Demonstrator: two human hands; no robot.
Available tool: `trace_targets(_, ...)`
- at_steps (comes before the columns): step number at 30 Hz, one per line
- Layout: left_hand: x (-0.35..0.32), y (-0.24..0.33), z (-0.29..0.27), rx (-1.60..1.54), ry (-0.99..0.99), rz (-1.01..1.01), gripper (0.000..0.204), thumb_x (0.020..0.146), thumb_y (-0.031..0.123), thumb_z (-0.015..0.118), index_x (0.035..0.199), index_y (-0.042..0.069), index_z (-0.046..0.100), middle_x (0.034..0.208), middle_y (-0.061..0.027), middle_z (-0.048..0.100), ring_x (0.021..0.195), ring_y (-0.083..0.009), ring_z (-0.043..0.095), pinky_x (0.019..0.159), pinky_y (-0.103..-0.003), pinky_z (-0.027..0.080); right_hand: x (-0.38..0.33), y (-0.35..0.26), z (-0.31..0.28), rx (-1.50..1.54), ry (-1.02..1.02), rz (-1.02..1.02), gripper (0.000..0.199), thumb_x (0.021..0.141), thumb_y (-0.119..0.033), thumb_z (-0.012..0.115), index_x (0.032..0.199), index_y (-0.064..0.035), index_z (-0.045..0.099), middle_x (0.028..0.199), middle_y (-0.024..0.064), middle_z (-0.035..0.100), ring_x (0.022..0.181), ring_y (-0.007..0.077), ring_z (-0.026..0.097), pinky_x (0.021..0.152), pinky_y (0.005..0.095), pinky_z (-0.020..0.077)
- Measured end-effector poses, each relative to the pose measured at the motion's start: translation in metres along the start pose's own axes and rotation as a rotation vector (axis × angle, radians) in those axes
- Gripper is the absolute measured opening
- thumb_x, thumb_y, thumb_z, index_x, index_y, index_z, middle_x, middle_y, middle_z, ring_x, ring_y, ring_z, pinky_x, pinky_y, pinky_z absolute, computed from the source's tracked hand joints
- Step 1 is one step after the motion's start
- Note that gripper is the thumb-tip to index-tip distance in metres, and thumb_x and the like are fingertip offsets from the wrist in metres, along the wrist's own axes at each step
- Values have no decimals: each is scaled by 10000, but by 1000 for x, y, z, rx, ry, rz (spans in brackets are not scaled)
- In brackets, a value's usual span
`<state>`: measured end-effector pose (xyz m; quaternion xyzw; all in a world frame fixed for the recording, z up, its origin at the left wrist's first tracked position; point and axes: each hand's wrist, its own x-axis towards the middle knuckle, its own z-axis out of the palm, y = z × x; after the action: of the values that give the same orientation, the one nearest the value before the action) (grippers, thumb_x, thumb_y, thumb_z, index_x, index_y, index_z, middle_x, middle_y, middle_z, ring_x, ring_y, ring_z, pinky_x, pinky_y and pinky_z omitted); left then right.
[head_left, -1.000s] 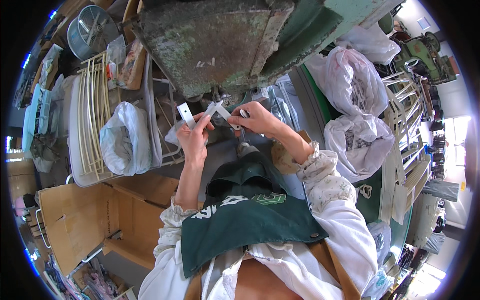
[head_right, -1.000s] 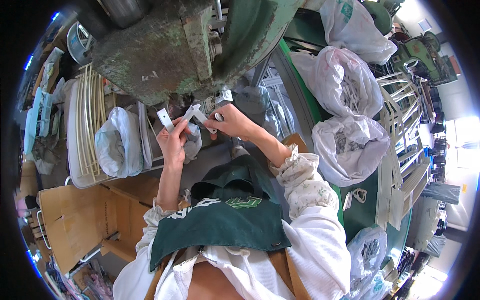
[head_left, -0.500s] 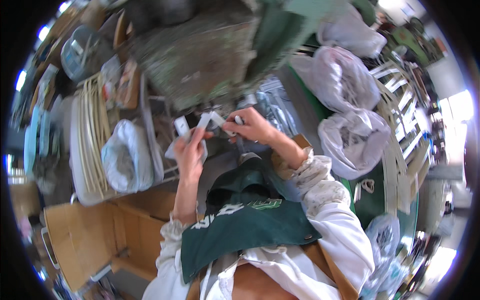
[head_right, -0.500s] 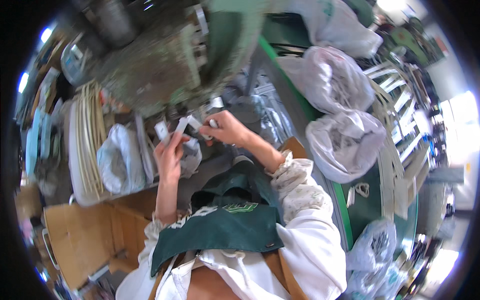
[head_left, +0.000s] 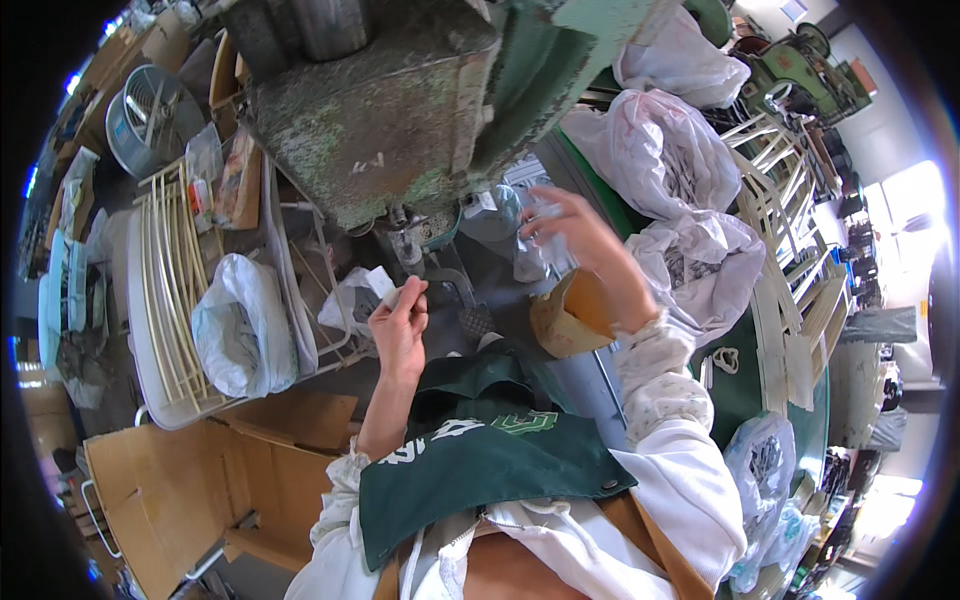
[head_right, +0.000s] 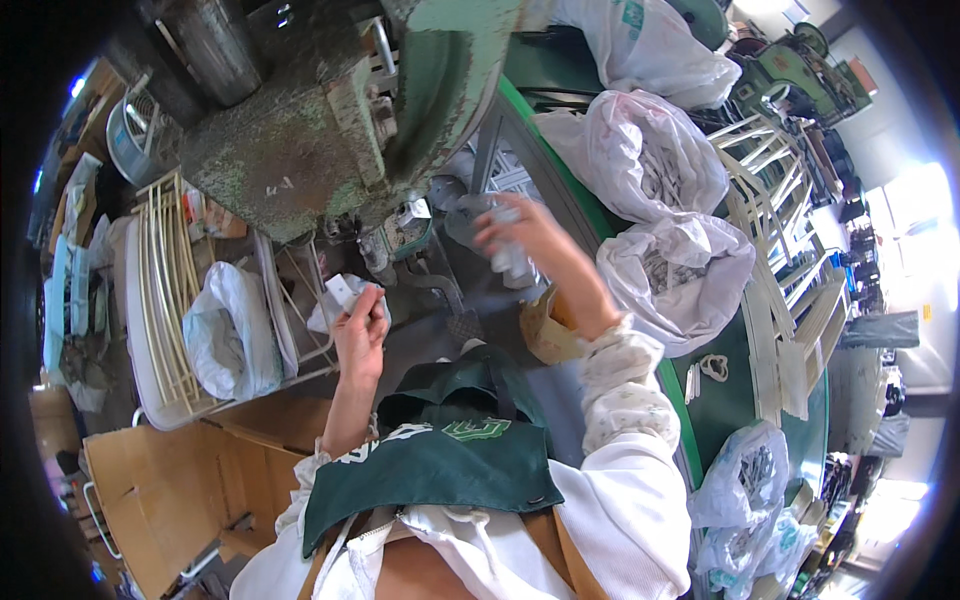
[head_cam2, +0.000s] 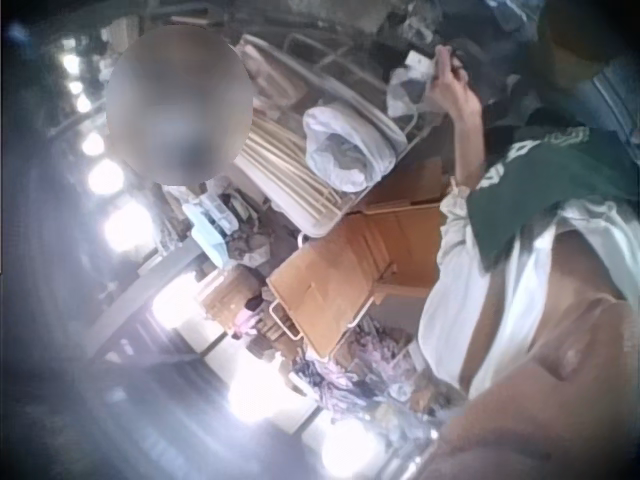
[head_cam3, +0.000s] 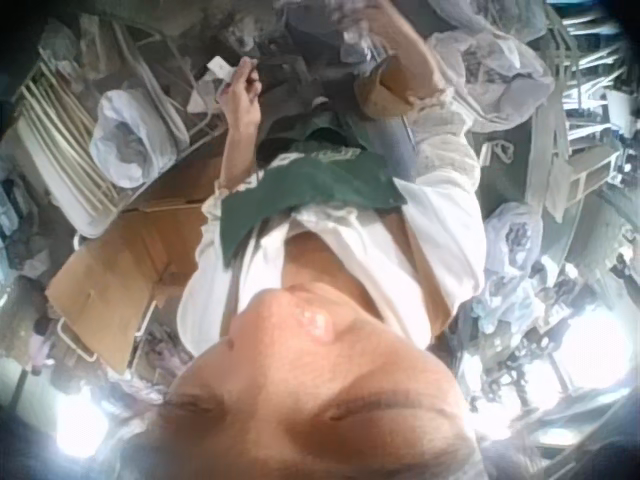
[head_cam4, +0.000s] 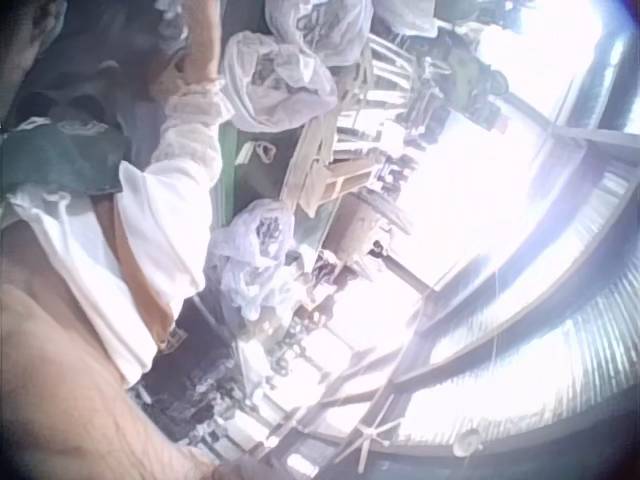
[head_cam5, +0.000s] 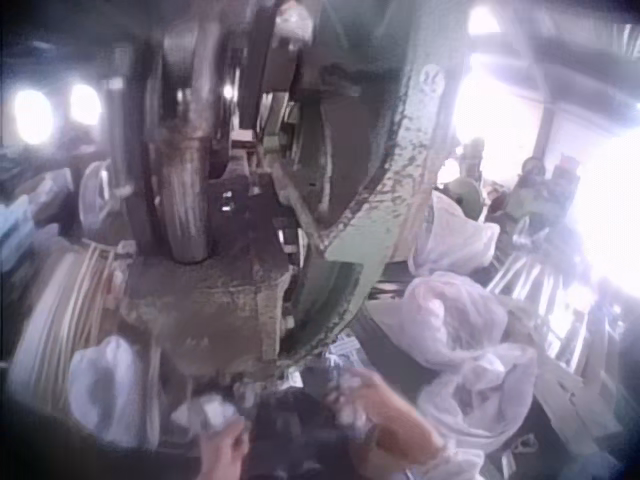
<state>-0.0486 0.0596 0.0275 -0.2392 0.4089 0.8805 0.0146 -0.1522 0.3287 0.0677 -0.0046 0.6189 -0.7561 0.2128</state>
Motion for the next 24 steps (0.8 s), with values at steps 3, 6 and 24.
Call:
trace_targets(3, 4, 0, 8, 18, -35, 22, 198, 864, 163, 679, 931, -22, 665, 634, 23, 515, 470, -21, 327, 437, -197, 203, 7, 16, 84, 33, -223, -21, 316, 925, -36, 516, 1209, 83, 448, 842, 134, 631, 682, 171, 635, 609, 273, 525)
trace_targets(6, 9, 11, 21, -8, -40, 24, 196, 860, 173, 685, 875, -22, 690, 637, 39, 547, 483, -5, 301, 443, -199, 180, 14, 12, 120, -31, -130, -40, 196, 920, -81, 556, 1032, 77, 521, 737, 79, 619, 576, 98, 577, 507, 222, 466)
trace_targets(24, 43, 12, 16, 54, 106, 167, 119, 789, 54, 692, 713, 29, 603, 563, 63, 456, 433, -19, 361, 412, -202, 215, 196, 166, 72, -1163, -21, -703, 274, 806, -200, 564, 1039, -69, 626, 1094, 147, 616, 1055, 321, 566, 885, 433, 431)
